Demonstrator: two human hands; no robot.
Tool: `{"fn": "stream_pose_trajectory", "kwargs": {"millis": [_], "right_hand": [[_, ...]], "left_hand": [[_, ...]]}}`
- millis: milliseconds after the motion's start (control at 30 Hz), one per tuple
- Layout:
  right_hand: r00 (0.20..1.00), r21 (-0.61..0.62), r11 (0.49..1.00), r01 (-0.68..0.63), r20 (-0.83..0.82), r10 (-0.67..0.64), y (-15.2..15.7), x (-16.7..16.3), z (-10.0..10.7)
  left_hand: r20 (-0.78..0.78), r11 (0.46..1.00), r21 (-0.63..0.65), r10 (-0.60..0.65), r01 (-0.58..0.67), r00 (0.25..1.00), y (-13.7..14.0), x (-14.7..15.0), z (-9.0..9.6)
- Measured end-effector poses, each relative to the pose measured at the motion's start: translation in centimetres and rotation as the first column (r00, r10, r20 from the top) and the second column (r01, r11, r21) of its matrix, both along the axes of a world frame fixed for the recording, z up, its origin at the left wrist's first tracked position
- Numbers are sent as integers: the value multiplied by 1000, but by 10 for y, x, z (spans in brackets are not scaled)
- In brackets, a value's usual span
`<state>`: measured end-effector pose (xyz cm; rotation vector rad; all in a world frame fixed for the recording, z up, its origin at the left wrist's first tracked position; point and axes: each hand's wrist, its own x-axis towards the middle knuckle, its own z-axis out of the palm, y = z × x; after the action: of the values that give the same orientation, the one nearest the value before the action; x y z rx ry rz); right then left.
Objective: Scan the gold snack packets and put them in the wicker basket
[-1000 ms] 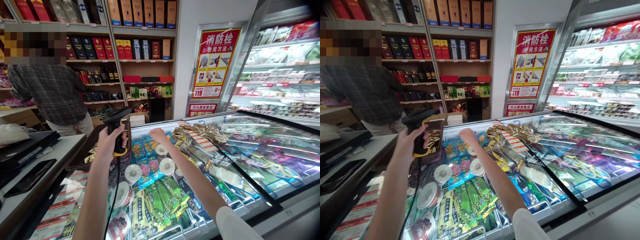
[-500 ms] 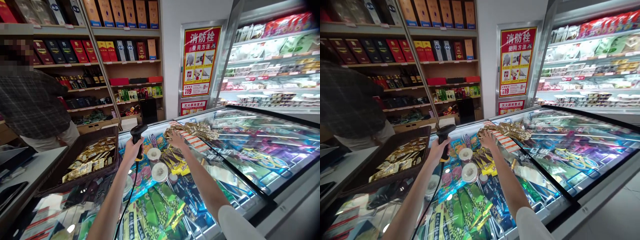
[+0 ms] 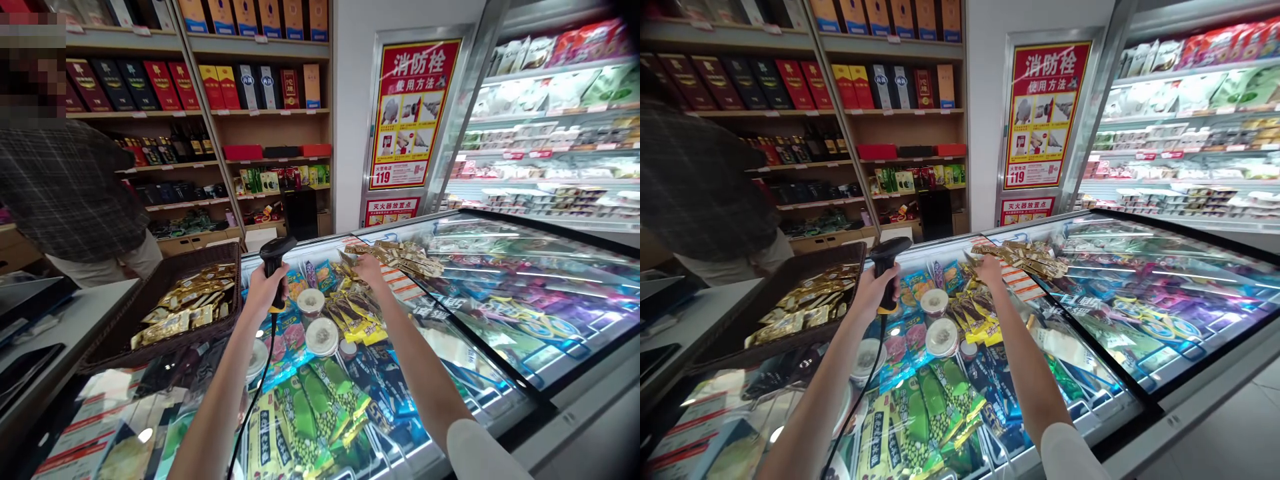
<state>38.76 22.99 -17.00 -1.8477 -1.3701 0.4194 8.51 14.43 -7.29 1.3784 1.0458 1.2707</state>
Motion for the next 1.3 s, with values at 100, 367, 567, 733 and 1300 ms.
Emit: {"fn": "stream_pose_trajectory", "kwargs": {"millis": [100, 367, 567, 733, 1300], "right_hand": [[997, 73, 997, 2, 71, -7, -5, 1, 21], [862, 369, 922, -117, -423, 279, -24, -38, 60], [657, 391, 905, -169, -639, 399, -31, -58, 76], [622, 375, 917, -136, -688, 373, -34, -61, 80], [614, 375, 924, -78, -712, 341, -32, -62, 81]], "left_hand": [[13, 1000, -1, 4, -4, 1000, 2, -2, -3], [10, 1000, -13, 5, -5, 1000, 2, -7, -3], [4, 1000, -29, 2, -2, 1000, -3, -7, -1], [-11, 999, -52, 0, 0, 1000, -3, -6, -4], [-72, 991, -116, -77, 69, 994, -18, 3, 7]]}}
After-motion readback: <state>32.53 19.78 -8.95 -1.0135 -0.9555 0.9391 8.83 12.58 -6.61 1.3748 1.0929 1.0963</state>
